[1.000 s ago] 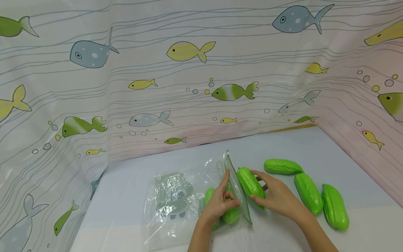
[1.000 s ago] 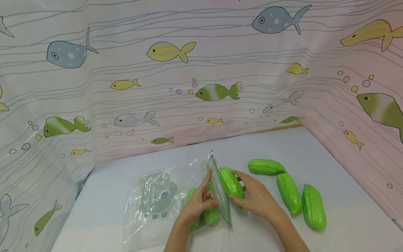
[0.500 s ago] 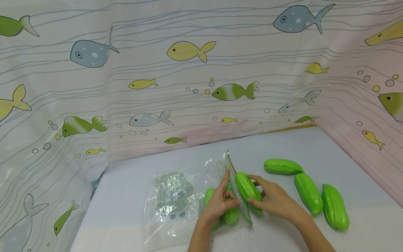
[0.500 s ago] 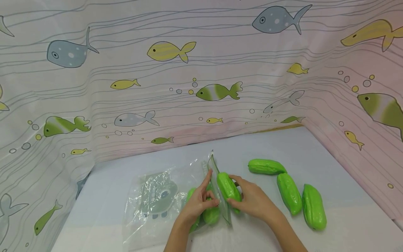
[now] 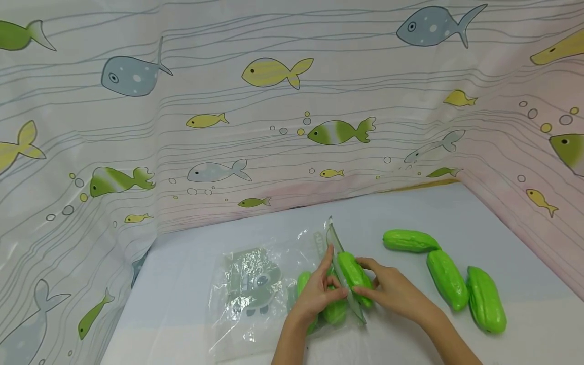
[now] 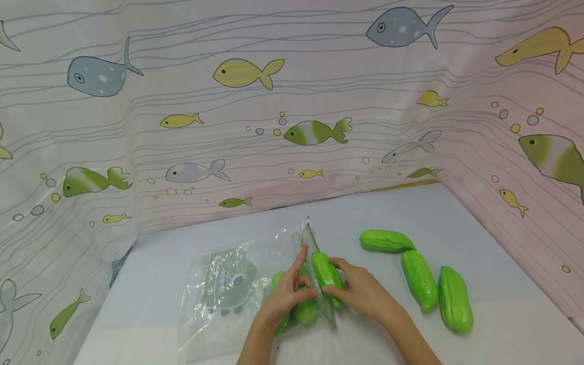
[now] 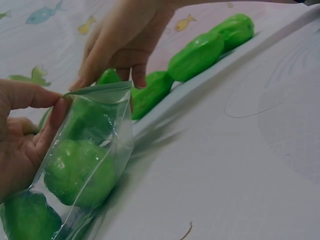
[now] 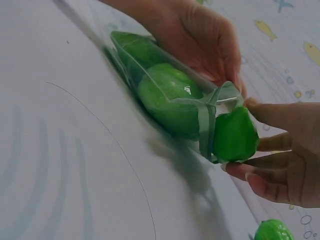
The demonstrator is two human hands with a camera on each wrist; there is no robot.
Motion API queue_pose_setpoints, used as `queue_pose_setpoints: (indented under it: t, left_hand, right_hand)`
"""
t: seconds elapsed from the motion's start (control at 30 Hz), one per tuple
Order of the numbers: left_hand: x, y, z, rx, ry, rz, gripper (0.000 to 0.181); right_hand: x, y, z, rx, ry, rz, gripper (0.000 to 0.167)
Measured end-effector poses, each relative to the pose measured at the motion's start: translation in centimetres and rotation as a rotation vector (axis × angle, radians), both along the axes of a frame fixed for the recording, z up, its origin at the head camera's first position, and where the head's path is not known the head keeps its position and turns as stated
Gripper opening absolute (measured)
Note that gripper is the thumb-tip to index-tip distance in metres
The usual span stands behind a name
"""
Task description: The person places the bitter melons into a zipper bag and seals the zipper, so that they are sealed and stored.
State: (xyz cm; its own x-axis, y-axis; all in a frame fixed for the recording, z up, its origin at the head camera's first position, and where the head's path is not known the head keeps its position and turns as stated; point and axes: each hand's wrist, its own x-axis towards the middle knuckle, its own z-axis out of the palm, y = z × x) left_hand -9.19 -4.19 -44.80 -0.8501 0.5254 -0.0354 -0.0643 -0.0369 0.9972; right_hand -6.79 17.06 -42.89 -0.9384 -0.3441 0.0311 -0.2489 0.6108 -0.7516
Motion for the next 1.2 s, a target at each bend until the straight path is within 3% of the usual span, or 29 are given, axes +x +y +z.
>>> queue_pose_setpoints:
  t: [0.27, 0.7, 1.2]
  left_hand:
    - [-0.09, 0.01, -0.07, 0.003, 0.005, -0.001, 0.100]
    - [-0.19, -0.09, -0.40, 0.025, -0.008, -0.026, 0.100]
    - [-0.09, 0.04, -0.25, 0.039, 0.015, -0.017, 0.099]
  right_hand:
    - [0.12, -0.23, 0.44, -0.038, -0.035, 0.035, 0.054]
    - [0.03, -0.46, 0.13, -0.066, 0.029, 0.040, 0.052]
    - [0.07, -0.58, -0.35, -0.016, 0.051, 0.060, 0.058]
